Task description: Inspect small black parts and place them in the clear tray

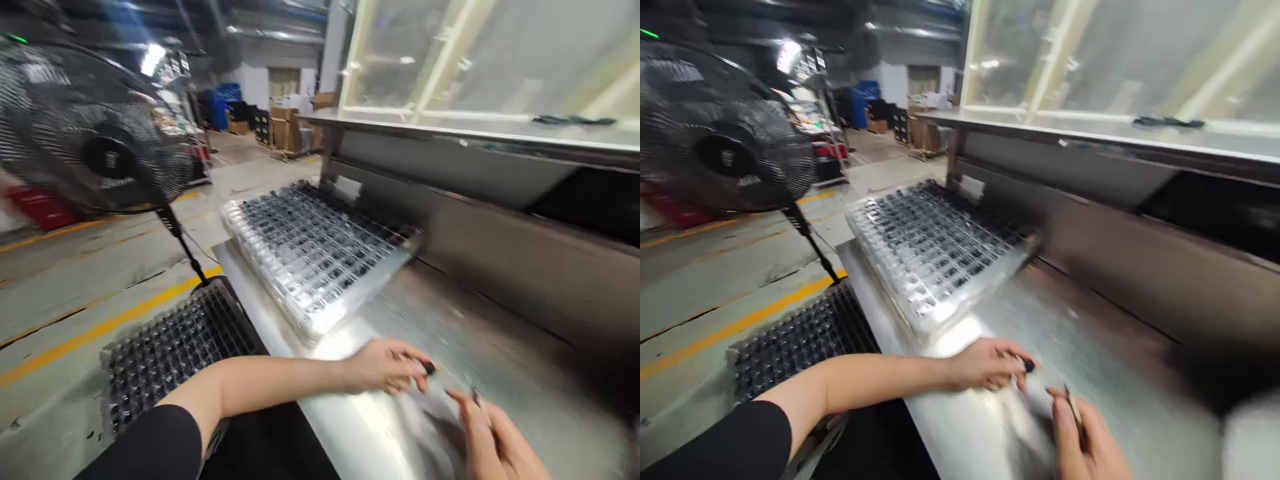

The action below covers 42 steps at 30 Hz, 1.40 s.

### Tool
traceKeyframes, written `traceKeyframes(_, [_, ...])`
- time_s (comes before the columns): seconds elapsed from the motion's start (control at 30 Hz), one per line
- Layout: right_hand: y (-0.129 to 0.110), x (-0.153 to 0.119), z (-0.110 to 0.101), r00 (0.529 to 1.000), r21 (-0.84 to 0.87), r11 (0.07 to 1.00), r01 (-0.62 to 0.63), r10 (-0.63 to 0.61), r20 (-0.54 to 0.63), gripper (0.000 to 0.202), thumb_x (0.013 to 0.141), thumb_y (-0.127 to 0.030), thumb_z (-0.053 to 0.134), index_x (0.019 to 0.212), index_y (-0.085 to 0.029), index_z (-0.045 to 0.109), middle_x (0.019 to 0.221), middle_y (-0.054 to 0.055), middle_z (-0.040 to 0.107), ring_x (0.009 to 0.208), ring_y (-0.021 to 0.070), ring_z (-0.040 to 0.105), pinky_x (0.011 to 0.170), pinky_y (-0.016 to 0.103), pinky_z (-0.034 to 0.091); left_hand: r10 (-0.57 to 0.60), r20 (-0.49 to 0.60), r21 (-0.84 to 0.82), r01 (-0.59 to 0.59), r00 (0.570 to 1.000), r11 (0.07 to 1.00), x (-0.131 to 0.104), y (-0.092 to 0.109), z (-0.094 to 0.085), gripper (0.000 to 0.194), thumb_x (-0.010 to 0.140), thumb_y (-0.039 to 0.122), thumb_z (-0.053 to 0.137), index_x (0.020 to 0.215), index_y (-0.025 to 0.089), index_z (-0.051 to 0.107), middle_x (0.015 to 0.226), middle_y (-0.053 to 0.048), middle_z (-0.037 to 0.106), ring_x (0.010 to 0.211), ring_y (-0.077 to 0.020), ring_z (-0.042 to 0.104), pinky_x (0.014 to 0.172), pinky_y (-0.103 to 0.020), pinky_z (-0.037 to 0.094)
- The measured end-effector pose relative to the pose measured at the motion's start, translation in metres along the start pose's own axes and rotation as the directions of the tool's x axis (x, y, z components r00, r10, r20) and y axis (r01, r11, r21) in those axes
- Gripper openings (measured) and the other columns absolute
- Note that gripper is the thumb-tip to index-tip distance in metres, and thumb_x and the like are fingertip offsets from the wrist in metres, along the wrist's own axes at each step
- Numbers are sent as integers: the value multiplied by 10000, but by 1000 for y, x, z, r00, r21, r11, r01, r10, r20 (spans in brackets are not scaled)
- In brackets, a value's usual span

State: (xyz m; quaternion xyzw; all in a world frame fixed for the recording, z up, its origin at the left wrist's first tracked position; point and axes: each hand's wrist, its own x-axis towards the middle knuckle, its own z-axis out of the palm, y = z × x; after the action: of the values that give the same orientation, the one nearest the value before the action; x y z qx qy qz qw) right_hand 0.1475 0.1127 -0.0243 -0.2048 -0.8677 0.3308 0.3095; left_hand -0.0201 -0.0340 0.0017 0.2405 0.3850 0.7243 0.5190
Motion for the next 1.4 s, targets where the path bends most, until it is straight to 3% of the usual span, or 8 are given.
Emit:
traceKeyframes(0.03, [-16,0,-4,996,13,998,57,-56,-69,516,1133,-702,531,969,-273,764,865,44,728,713,286,659,614,367,458,17,-62,10,-17,998,1000,-5,5,4,703,690,608,984,1112,98,749,764,-51,690,422,-41,291,406,-232,159])
traceKeyframes(0.1, [-38,3,-7,982,22,989,149,-145,-120,569,1198,-615,463,808,-238,635,758,19,629,647,228,582,617,339,411,7,-71,-31,-9,997,999,-9,13,6,647,746,560,972,1162,129,725,763,-6,665,432,-18,246,420,-213,111])
traceKeyframes(0.17, [-45,5,-5,982,-59,989,134,-141,-129,573,1208,-601,466,778,-236,568,726,-3,559,640,204,537,631,330,379,-7,-58,-65,3,998,998,-7,16,4,599,795,515,962,1198,151,709,788,12,655,445,-7,229,432,-203,82])
traceKeyframes(0.33, [-42,-1,-3,981,-192,974,120,-146,-128,559,1245,-583,378,845,-235,553,807,12,552,706,201,542,673,340,353,-15,-38,-69,12,999,998,-6,13,4,558,826,461,966,1205,143,707,812,4,653,471,-5,269,445,-184,112])
traceKeyframes(0.67, [-44,-1,2,966,-341,926,162,-219,-135,587,1247,-610,397,819,-230,528,746,21,551,640,203,483,654,366,308,28,-19,17,-28,999,999,-10,13,8,472,912,416,904,1249,145,712,838,-16,669,480,-13,285,447,-169,166])
traceKeyframes(1.4, [-43,-1,2,945,-393,899,192,-277,-173,585,1244,-605,438,815,-226,555,743,31,583,624,205,481,643,374,303,-9,-42,11,10,999,1000,-9,14,10,473,881,406,927,1213,122,744,813,-17,654,475,-8,268,439,-166,167])
